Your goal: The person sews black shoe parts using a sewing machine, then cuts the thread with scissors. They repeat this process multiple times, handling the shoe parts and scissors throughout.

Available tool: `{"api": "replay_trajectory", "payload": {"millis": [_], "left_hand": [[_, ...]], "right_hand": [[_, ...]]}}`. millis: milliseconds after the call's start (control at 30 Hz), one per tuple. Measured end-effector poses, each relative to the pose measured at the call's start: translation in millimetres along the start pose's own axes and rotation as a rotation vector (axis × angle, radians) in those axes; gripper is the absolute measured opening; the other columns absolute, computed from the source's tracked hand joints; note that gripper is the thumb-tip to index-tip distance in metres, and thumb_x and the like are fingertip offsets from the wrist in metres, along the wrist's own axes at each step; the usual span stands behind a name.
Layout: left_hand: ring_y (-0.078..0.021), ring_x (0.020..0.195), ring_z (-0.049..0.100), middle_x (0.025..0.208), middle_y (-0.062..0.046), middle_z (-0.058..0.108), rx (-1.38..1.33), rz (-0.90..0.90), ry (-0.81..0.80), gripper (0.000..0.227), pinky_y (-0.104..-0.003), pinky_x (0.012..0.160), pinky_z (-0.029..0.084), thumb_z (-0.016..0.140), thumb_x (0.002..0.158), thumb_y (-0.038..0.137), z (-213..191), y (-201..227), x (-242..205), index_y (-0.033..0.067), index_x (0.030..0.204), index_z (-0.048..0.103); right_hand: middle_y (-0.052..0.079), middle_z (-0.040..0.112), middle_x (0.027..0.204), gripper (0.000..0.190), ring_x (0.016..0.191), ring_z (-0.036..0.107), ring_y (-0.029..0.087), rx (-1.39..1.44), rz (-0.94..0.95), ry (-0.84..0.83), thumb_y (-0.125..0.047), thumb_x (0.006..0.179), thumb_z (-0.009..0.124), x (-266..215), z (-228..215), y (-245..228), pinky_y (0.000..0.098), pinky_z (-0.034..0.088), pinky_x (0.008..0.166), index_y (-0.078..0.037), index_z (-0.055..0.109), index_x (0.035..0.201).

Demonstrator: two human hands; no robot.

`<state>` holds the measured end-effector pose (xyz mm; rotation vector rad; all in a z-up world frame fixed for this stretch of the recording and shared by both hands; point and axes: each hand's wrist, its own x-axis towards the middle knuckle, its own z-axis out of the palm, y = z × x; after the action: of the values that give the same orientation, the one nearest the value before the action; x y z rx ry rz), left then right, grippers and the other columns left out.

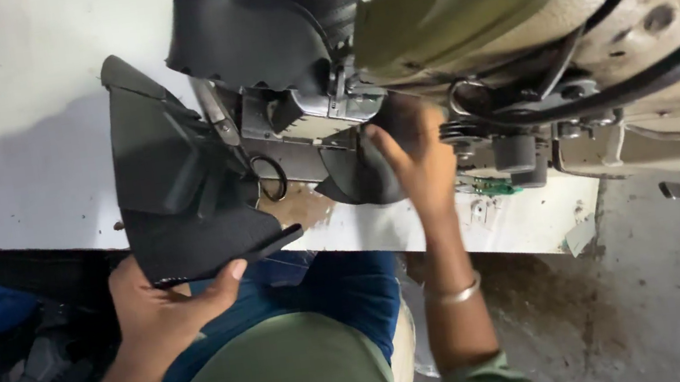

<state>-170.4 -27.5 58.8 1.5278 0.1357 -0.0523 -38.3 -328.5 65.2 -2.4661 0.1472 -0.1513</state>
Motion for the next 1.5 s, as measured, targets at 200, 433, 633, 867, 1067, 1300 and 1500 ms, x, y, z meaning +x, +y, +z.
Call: {"api": "replay_trajectory", "payload": {"millis": [200,433,633,867,1067,1300,1500], "left_hand": [[-0.0105,0.089,0.071,0.102,-0.006,0.076,-0.143,-0.024,0.079,0.037,-0.026,0.077,0.057,0.086,0.078,0.005,-5,9,7,-0.0011,0.112,0.071],[-0.0074,0.09,0.069,0.1,-0.004,0.076,-0.183,0.034,0.147,0.035,-0.025,0.08,0.057,0.086,0.08,0.006,-4,21,8,-0.0011,0.111,0.071],[-0.0054,0.089,0.067,0.1,-0.002,0.075,-0.261,-0.011,0.12,0.035,-0.024,0.079,0.056,0.085,0.081,0.006,-1,28,6,-0.0009,0.112,0.071],[-0.004,0.086,0.065,0.098,-0.001,0.074,-0.239,-0.007,0.098,0.034,-0.023,0.076,0.055,0.084,0.083,0.006,-2,27,-2,-0.0001,0.113,0.071],[-0.0041,0.088,0.066,0.1,0.0,0.075,-0.267,0.041,0.017,0.027,-0.024,0.079,0.055,0.08,0.087,0.005,2,33,-6,-0.0001,0.112,0.071],[-0.008,0.089,0.069,0.1,-0.002,0.075,-0.376,-0.036,-0.015,0.029,-0.028,0.079,0.057,0.082,0.084,0.001,2,21,-20,-0.0002,0.109,0.069],[-0.01,0.094,0.068,0.105,-0.004,0.073,-0.535,-0.047,-0.083,0.039,-0.029,0.082,0.057,0.084,0.083,0.0,-5,6,-29,-0.0005,0.117,0.065]], "right_hand": [[0.029,0.068,0.098,0.065,0.086,0.066,0.049,-0.455,-0.263,-0.048,-0.032,0.079,0.083,26,27,72,0.0537,0.053,0.073,0.0,0.058,0.13],[0.023,0.066,0.085,0.022,0.076,0.063,0.043,-0.361,-0.114,0.06,-0.019,0.11,0.06,11,-19,72,0.0508,0.048,0.065,-0.004,0.068,0.123],[-0.001,0.041,0.079,0.043,0.073,0.038,0.009,0.53,0.037,0.078,-0.018,0.1,0.08,-62,-30,89,0.0296,0.035,0.064,-0.003,0.043,0.083],[0.003,0.069,0.083,0.025,0.07,0.062,0.013,0.287,0.309,-0.106,-0.023,0.098,0.069,-106,-14,40,0.0281,0.051,0.064,-0.001,0.072,0.11],[0.006,0.073,0.096,0.02,0.079,0.065,0.012,1.004,0.257,-0.11,-0.011,0.1,0.071,-150,-9,26,0.0267,0.054,0.073,0.001,0.071,0.116],[0.007,0.075,0.094,0.021,0.078,0.064,0.01,0.991,0.123,-0.242,0.002,0.091,0.074,-169,12,-65,0.0243,0.052,0.073,0.003,0.07,0.111],[0.007,0.071,0.085,0.039,0.072,0.06,0.007,1.11,0.061,-0.191,0.008,0.088,0.076,-165,24,-112,0.0237,0.051,0.069,-0.01,0.042,0.096]]}}
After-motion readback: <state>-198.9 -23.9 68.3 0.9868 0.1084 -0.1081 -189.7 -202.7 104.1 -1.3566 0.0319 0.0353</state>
